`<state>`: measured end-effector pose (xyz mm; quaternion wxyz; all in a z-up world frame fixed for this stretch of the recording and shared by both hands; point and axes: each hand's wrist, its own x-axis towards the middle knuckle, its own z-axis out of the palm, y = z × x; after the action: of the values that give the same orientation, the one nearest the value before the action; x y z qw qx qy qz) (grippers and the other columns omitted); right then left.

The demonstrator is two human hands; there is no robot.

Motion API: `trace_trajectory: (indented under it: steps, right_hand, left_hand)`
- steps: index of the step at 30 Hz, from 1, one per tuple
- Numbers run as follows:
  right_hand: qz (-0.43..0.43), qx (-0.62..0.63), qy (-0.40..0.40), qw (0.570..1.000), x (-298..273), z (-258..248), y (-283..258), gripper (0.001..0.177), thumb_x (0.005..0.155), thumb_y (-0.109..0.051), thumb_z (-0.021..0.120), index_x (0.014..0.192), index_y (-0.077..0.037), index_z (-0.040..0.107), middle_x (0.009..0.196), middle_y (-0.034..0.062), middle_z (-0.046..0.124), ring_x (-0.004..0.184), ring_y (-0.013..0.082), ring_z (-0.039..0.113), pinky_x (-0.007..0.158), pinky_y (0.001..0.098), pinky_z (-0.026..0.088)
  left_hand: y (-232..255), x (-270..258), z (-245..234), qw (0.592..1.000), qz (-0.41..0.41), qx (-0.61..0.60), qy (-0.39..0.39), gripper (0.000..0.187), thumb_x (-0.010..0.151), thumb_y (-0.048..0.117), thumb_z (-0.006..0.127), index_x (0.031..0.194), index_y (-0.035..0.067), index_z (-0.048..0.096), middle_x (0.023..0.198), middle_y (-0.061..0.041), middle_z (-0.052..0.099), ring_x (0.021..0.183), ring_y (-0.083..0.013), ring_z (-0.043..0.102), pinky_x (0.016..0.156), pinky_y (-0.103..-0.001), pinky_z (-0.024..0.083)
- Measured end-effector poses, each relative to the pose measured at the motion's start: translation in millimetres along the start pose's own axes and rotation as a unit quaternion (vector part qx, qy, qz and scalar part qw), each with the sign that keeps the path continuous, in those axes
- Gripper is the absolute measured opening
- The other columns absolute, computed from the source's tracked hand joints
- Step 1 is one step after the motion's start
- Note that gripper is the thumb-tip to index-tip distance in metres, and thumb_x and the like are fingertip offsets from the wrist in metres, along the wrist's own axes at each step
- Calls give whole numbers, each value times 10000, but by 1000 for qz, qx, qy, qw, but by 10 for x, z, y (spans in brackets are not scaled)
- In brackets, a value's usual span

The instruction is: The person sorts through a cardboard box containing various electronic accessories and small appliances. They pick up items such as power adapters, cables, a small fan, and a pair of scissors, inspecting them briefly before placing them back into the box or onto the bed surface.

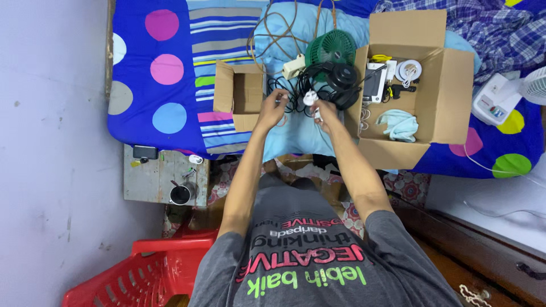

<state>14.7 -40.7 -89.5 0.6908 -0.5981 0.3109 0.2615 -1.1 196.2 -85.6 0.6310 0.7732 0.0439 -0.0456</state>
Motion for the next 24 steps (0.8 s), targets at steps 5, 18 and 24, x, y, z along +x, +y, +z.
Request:
trace_trajectory:
  steps: [5, 18, 24]
  right_hand:
    - [16, -57, 84, 995, 144, 288, 53, 144, 985, -244, 720, 1102, -167, 689, 805, -9, 648, 585, 112, 548, 454, 294, 362]
    - [-269, -358, 121, 886, -113, 343, 206, 847, 834, -73, 839, 1587, -53, 453, 1518, 273, 556, 1377, 430, 537, 1113, 475, 434]
    - [-219, -396, 50, 890, -350, 4, 266, 590, 1009, -138, 663, 1590, -91, 574, 1524, 219, 642, 1417, 385, 619, 1162, 463, 496]
  left_hand:
    - [391, -185, -389, 999, -29, -35, -11, 267, 1102, 192, 626, 1335, 78, 686, 1066, -87, 814, 931, -154, 767, 855, -336, 618]
    - [769, -554, -378, 998, 3, -54, 33, 310, 1099, 199, 672, 1356, 25, 683, 1144, -82, 772, 985, -160, 741, 879, -326, 600]
    - [922, -731, 49, 997, -5, -61, 46, 305, 1116, 236, 662, 1353, 47, 687, 1180, -63, 757, 1008, -135, 714, 868, -311, 591]
